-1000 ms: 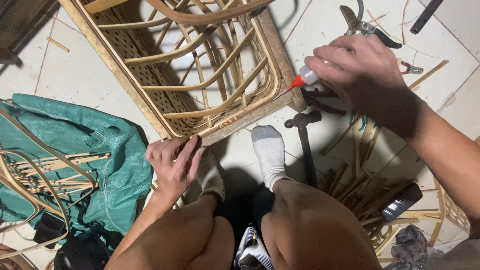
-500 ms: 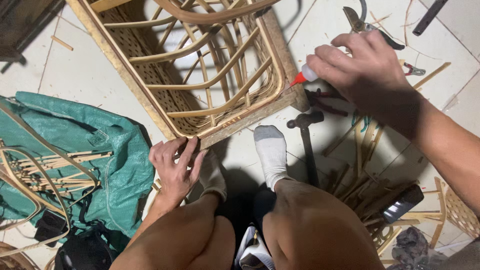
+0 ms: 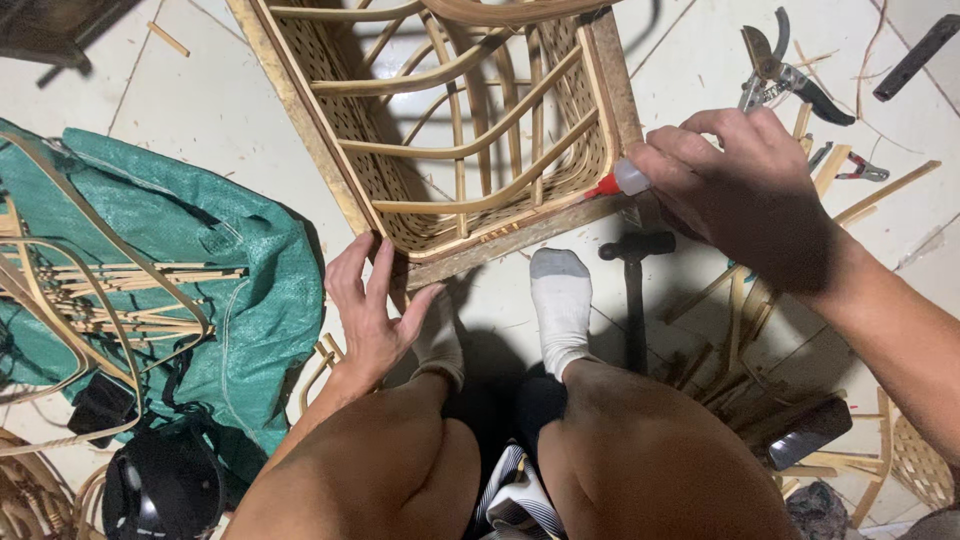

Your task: The person assembles a rectangular bamboo basket frame by hand. They fit curved bamboo strips into the frame, apply glue to joints, and use a knife to trim and adjust the pieces. The person then places a woven bamboo base into the frame to complete the assembly.

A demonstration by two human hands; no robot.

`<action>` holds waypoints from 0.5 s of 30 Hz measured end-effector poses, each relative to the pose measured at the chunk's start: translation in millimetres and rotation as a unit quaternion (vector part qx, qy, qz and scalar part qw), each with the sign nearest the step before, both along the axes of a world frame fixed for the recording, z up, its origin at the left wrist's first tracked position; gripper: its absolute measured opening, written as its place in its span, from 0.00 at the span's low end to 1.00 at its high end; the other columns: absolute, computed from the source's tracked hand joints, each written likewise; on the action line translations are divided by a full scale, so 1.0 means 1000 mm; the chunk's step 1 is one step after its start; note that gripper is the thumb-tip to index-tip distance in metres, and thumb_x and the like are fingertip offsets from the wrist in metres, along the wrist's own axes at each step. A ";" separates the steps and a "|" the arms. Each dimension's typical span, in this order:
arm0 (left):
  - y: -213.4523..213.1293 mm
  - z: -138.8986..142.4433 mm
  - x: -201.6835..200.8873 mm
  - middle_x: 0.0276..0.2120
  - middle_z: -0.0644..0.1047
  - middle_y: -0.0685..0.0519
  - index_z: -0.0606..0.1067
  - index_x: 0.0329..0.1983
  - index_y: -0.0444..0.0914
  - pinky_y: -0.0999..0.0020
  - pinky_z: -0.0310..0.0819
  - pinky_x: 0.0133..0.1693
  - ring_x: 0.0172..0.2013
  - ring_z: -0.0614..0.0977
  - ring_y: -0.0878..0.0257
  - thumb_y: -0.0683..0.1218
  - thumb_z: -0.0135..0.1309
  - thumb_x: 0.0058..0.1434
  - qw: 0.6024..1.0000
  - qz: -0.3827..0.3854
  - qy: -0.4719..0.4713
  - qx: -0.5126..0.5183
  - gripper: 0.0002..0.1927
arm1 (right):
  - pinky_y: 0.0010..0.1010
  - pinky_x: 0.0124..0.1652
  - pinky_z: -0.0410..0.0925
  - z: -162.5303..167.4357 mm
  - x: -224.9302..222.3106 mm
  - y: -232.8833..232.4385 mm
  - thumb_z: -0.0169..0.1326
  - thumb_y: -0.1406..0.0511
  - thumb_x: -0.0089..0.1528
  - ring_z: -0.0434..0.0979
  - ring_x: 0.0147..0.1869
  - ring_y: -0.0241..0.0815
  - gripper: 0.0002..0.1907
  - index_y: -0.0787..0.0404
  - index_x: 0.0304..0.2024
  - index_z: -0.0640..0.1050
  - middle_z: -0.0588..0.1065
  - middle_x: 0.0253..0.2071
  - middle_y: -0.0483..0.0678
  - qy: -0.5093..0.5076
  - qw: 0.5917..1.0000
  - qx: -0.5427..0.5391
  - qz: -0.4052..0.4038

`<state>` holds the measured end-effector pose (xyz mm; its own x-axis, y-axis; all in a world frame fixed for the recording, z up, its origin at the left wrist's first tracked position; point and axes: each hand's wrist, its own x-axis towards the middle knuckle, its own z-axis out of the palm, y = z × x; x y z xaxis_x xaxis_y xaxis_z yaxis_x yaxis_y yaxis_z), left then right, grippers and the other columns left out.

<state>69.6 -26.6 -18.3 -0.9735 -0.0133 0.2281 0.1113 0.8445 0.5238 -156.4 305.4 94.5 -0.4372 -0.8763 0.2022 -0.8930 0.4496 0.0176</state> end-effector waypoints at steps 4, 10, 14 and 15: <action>0.000 -0.001 0.001 0.67 0.63 0.40 0.63 0.72 0.37 0.46 0.59 0.64 0.65 0.67 0.43 0.54 0.71 0.59 1.000 0.002 -0.008 -0.004 0.43 | 0.35 0.43 0.69 0.005 -0.002 -0.003 0.69 0.64 0.58 0.77 0.49 0.44 0.23 0.59 0.54 0.77 0.73 0.51 0.45 -0.013 1.000 -0.008 0.019; 0.003 -0.007 0.004 0.70 0.58 0.37 0.59 0.74 0.37 0.44 0.55 0.67 0.68 0.63 0.40 0.55 0.73 0.57 1.000 0.029 0.000 0.003 0.49 | 0.36 0.37 0.67 0.015 0.002 -0.001 0.68 0.59 0.54 0.77 0.44 0.43 0.20 0.55 0.48 0.80 0.75 0.42 0.40 -0.050 0.997 0.040 -0.034; 0.006 -0.014 0.006 0.74 0.49 0.30 0.49 0.78 0.35 0.41 0.49 0.73 0.74 0.55 0.35 0.57 0.72 0.57 0.997 0.060 -0.024 0.048 0.57 | 0.36 0.39 0.67 -0.002 0.009 -0.004 0.67 0.57 0.62 0.76 0.45 0.43 0.17 0.53 0.50 0.78 0.75 0.45 0.41 -0.062 0.997 0.037 -0.035; 0.006 -0.015 0.006 0.75 0.47 0.29 0.46 0.79 0.34 0.41 0.47 0.74 0.75 0.53 0.34 0.57 0.72 0.58 0.995 0.066 -0.035 0.070 0.59 | 0.36 0.39 0.67 -0.007 0.010 -0.005 0.66 0.57 0.63 0.76 0.46 0.42 0.18 0.54 0.51 0.78 0.75 0.46 0.42 -0.061 0.998 0.016 -0.023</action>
<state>76.0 -20.2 -33.5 -0.9747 -0.1690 0.1462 -0.0370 0.7671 0.6404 -146.5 300.2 87.9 -0.4969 -0.8597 0.1180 -0.8678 0.4913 -0.0748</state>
